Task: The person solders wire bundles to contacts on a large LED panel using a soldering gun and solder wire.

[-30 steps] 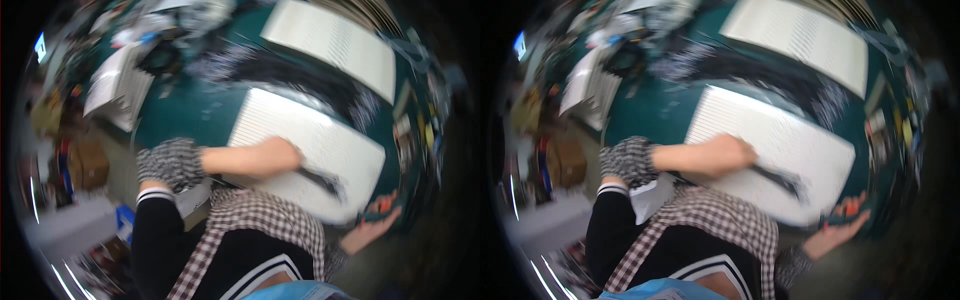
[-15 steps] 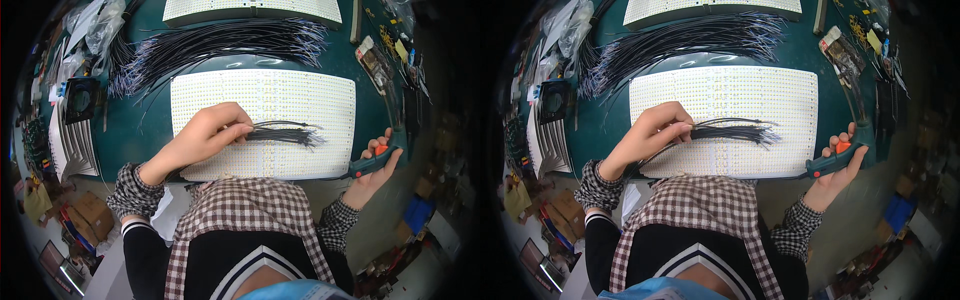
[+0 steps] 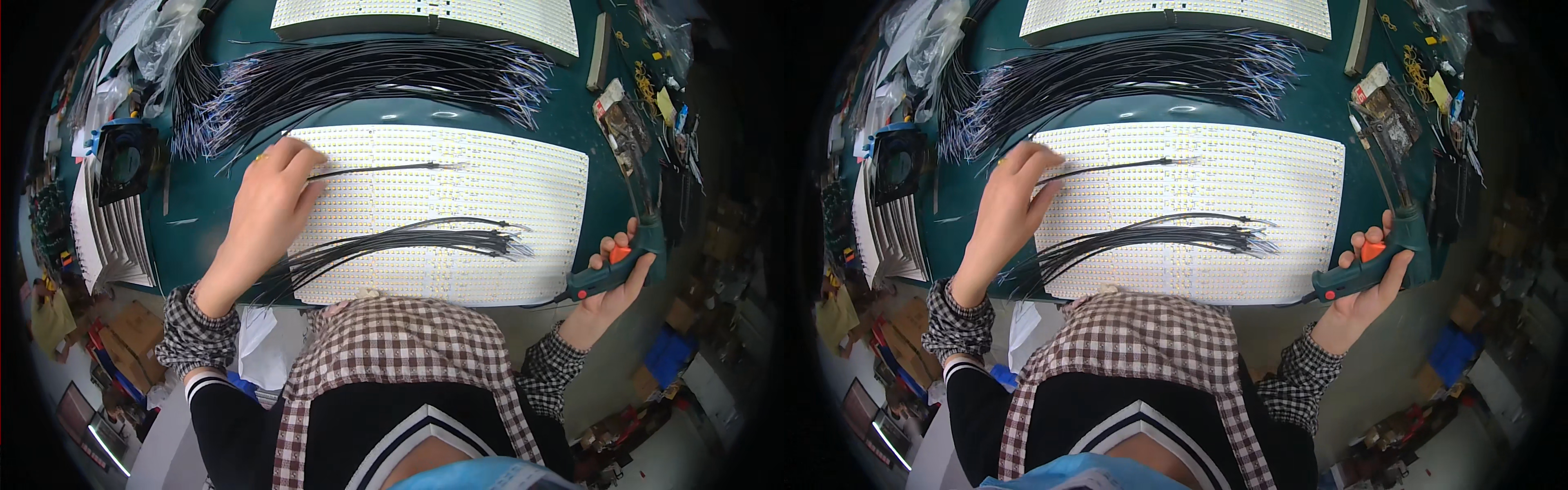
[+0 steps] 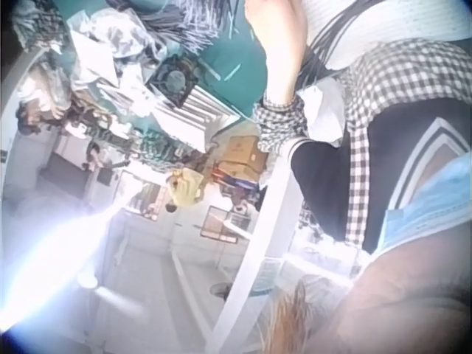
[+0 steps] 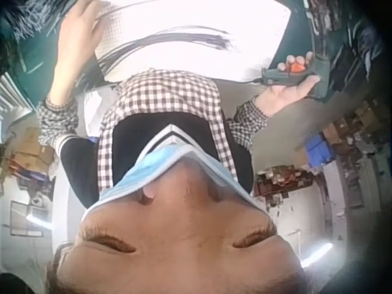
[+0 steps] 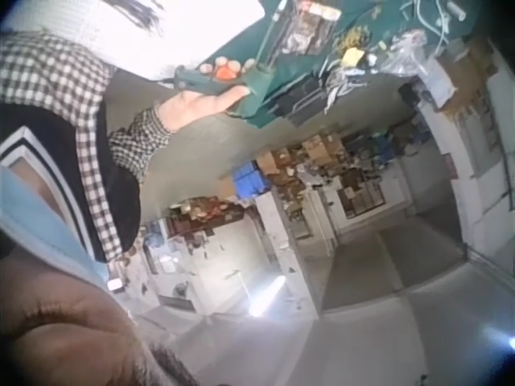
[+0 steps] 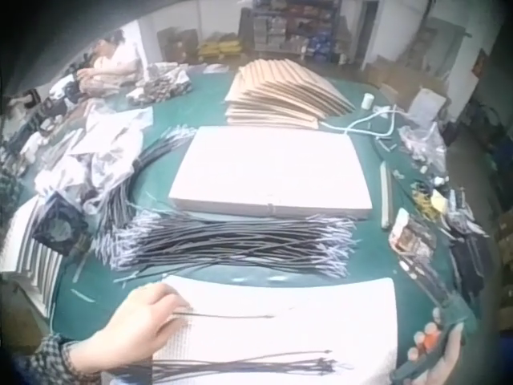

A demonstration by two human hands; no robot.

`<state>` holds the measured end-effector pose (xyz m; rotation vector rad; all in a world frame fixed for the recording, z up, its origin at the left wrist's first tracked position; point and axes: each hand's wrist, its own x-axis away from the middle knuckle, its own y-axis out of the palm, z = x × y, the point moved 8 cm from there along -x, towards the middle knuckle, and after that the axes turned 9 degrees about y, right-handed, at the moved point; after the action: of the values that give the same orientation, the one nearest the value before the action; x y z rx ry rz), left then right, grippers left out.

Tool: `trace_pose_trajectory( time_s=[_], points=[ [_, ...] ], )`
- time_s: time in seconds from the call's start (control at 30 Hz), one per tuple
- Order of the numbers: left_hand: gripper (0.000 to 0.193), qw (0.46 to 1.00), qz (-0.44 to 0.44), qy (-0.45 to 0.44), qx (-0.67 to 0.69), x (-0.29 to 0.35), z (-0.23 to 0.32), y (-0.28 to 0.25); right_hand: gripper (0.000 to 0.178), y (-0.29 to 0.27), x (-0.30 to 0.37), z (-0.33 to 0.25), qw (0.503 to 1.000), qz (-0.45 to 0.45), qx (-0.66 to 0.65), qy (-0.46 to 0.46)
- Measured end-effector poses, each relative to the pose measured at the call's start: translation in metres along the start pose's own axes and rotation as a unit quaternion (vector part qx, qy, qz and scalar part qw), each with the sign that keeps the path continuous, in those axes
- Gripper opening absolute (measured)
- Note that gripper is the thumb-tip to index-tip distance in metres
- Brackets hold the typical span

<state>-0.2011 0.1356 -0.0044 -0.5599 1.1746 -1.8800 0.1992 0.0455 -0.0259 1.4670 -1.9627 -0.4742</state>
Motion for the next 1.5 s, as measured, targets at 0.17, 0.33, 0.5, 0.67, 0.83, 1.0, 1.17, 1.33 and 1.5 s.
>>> trace_pose_trajectory(
  time_s=[0.17,0.33,0.5,0.67,0.83,1.0,1.17,1.33,1.5],
  points=[
    [0.019,0.987,0.031,0.107,0.114,-0.065,0.057,0.021,0.061,0.016,-0.005,-0.014,0.999,-0.02,0.037,0.007],
    [0.013,0.992,0.012,0.11,0.066,-0.079,0.057,0.088,0.059,0.001,0.021,-0.017,0.994,0.048,0.086,0.043],
    [0.015,0.974,0.077,0.168,0.127,-0.073,0.064,0.076,0.06,-0.018,0.011,-0.027,0.966,0.136,0.219,-0.01],
    [0.008,0.97,0.087,0.069,0.215,-0.066,0.064,0.057,0.05,-0.047,0.009,0.001,0.974,0.195,0.091,0.069],
    [0.008,0.965,0.067,0.049,0.248,-0.076,0.049,0.06,0.059,0.044,0.025,-0.013,0.942,0.174,0.284,-0.028],
    [0.01,0.966,0.088,0.005,0.243,-0.073,0.034,0.073,0.058,0.028,0.003,-0.013,0.948,0.146,0.282,-0.013],
    [0.012,0.955,0.11,-0.022,0.276,-0.066,0.025,0.078,0.057,0.013,0.016,-0.024,0.949,0.162,0.27,-0.02],
    [0.014,0.943,0.111,-0.027,0.312,-0.071,0.017,0.075,0.056,0.005,0.031,-0.033,0.951,0.173,0.256,-0.029],
    [0.016,0.935,0.098,-0.036,0.34,-0.074,0.01,0.08,0.055,0.008,0.038,-0.02,0.961,0.164,0.219,-0.035]
  ],
)
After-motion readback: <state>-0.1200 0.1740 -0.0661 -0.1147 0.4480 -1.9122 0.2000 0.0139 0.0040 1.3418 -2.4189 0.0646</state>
